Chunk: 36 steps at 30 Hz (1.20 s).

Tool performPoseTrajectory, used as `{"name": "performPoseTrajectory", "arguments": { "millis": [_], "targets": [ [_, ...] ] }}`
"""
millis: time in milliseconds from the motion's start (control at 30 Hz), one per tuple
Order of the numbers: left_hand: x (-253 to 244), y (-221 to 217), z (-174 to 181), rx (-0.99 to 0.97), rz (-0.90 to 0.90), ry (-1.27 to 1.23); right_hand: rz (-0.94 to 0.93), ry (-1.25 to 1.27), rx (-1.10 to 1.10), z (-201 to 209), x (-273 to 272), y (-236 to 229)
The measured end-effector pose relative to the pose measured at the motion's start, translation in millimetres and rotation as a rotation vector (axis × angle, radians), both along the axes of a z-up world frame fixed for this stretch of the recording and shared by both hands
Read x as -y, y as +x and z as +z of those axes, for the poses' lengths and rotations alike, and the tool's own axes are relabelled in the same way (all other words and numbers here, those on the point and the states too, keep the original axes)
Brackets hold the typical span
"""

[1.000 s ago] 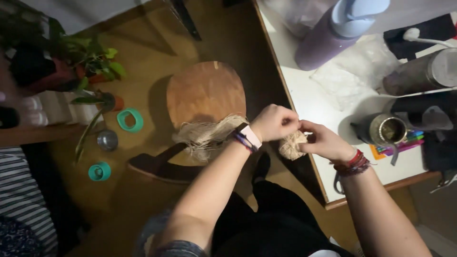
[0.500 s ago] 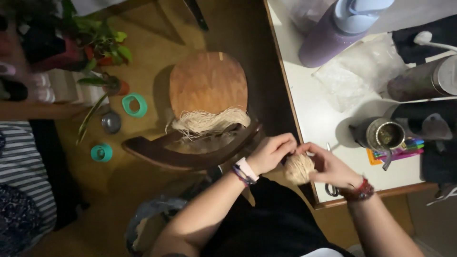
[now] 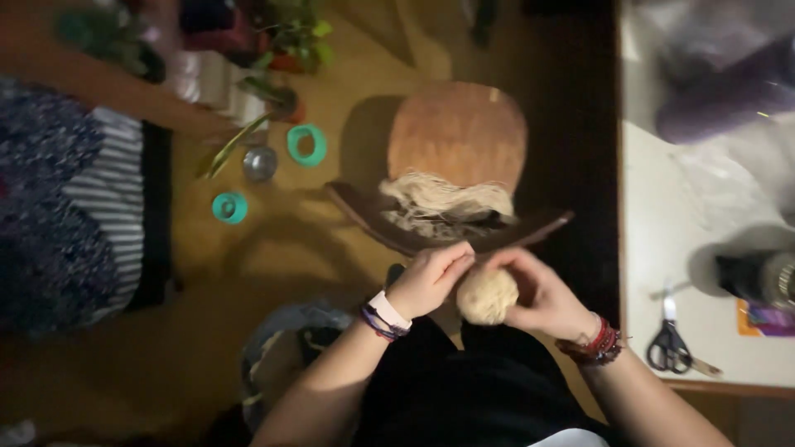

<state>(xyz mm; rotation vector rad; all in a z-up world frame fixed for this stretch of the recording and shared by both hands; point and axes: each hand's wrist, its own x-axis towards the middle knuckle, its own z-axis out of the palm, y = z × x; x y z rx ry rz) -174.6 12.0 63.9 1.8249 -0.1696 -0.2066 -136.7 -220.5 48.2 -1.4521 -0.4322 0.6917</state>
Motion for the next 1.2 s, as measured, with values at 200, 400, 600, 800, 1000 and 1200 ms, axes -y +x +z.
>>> {"name": "performPoseTrajectory", "arguments": {
  "millis": [200,400,600,800,1000,1200],
  "targets": [
    [-79.7,-44.7,37.6,-0.074,-0.075,0.043,-0.189,-0.131,0.252,-11.6,-113.5,24.1],
    [-199.9,-38.9,1.1,-0.051,0.149,0.034,0.178,0.040,0.189,-6.5,-210.0,-3.6],
    [-241.4,-41.5,23.4,-0.052,0.075,0.091,-0.232,-0.048,0.081,-11.1,-282.0,29.9],
    [-297.2,25.2,-40.2,0.074,0.071,-0.099,0.214,-0.025,0.018,4.8,-308.5,48.4],
    [-250.6,96.4,-110.8,0.064,0.193,-0.089,-0.514,0.347,-0.224,-23.6,-327.1,98.1],
    [-207.8,130.1,-119.4,0.013,-0.066,0.119,-0.342,-0.761,0.629,-141.3,-229.7,128.2]
  ]
}}
